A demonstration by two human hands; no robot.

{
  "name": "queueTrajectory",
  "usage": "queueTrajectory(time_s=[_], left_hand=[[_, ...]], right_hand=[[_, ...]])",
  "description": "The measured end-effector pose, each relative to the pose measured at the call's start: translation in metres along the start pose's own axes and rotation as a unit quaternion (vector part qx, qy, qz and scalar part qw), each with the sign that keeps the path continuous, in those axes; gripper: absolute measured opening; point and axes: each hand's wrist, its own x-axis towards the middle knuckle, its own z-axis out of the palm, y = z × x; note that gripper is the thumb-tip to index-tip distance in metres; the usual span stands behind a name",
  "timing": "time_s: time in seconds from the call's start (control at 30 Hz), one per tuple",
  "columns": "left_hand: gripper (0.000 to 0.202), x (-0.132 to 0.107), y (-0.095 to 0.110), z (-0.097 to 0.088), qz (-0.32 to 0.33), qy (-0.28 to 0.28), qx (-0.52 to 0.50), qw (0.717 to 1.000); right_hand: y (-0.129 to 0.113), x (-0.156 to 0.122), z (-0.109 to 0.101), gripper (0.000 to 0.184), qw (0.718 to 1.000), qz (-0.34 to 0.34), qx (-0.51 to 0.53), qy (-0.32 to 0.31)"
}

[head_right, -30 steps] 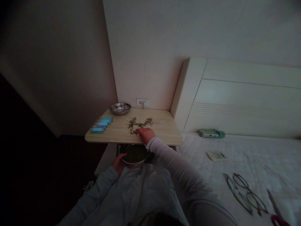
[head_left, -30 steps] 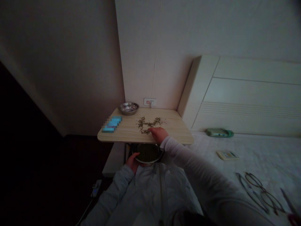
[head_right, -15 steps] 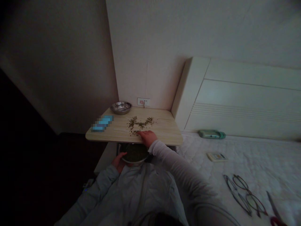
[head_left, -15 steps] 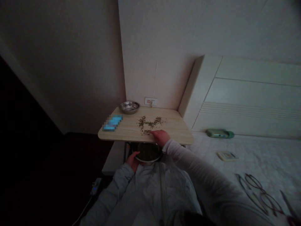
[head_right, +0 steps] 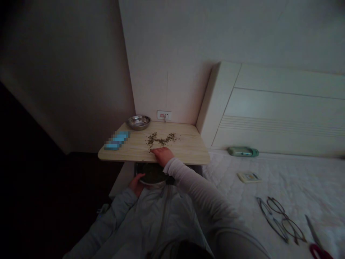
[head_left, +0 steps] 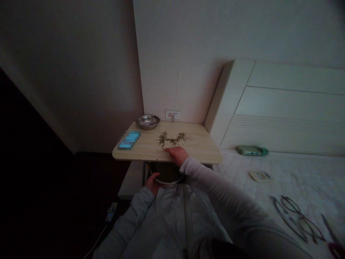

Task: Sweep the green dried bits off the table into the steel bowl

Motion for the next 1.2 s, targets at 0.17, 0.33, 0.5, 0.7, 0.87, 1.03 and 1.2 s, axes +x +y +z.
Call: queueTrajectory(time_s=[0.17,0.33,0.5,0.7,0.87,1.03,1.2], left_hand=[[0.034,0.004,0.002,-0.004,0.034,0.026,-0.048,0.998],[0.028,0.007,0.001,-0.006,0.028,0.024,-0.053,0.998],[0.022,0.006,0.0,-0.004,0.037,0.034,-0.043,0.998],[0.022,0.005,0.0,-0.002,0.024,0.03,-0.031,0.999],[0.021,0.007,0.0,-0.005,0.021,0.018,-0.025,0.999],[0.025,0.005,0.0,-0.004,0.027,0.02,-0.015,0.999],[0.027,0.002,0.001,0.0,0.024,0.009,-0.021,0.999]], right_hand=[[-0.008,-0.003,0.003,0.032,0.998,-0.061,0.009,0.007],[-0.004,-0.006,0.002,0.032,0.998,-0.059,0.011,0.019],[0.011,-0.005,-0.001,0.033,0.999,0.038,0.001,0.031],[0.018,-0.006,0.004,0.032,0.998,0.057,-0.004,0.008],[0.013,-0.004,0.008,0.033,0.999,0.045,0.001,0.008],[0.014,-0.006,0.009,0.034,1.0,0.016,0.003,0.009],[0.017,-0.015,0.011,0.031,1.0,0.002,0.012,0.008]])
